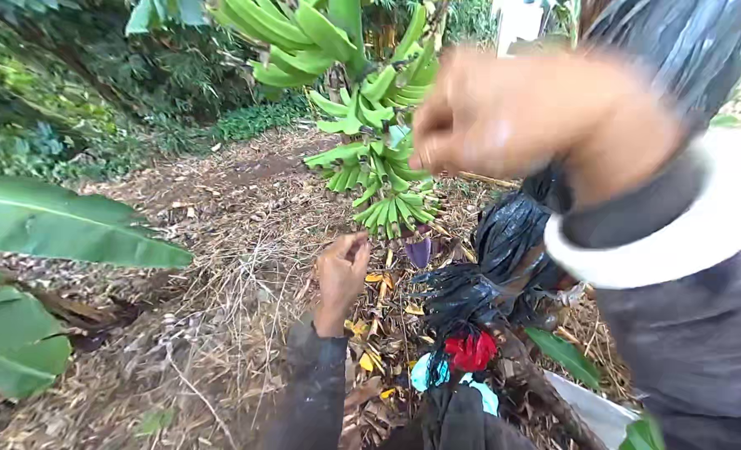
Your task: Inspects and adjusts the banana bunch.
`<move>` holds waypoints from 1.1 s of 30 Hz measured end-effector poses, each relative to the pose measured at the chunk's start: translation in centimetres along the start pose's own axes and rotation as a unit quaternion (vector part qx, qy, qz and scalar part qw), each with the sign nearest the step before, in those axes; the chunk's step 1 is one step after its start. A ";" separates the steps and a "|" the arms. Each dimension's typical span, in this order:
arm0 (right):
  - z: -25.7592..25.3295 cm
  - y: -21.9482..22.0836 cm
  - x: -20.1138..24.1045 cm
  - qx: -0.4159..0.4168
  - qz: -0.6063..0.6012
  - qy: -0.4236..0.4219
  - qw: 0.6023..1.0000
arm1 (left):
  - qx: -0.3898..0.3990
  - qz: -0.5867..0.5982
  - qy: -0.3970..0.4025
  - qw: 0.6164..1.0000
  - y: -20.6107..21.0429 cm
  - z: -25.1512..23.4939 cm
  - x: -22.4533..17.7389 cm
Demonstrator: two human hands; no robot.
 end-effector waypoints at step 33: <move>0.8 24.1 -16.6 0.030 -0.048 0.317 0.947 | 0.190 -0.135 0.090 0.968 9.8 -4.0 2.7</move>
Point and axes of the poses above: each hand's wrist, its own z-axis away from the middle knuckle, its own y-axis out of the palm, x = y × z, the point moved 9 cm from there along -z, towards the middle knuckle, and after that the axes turned 15 degrees about -x, right-handed, at the moved point
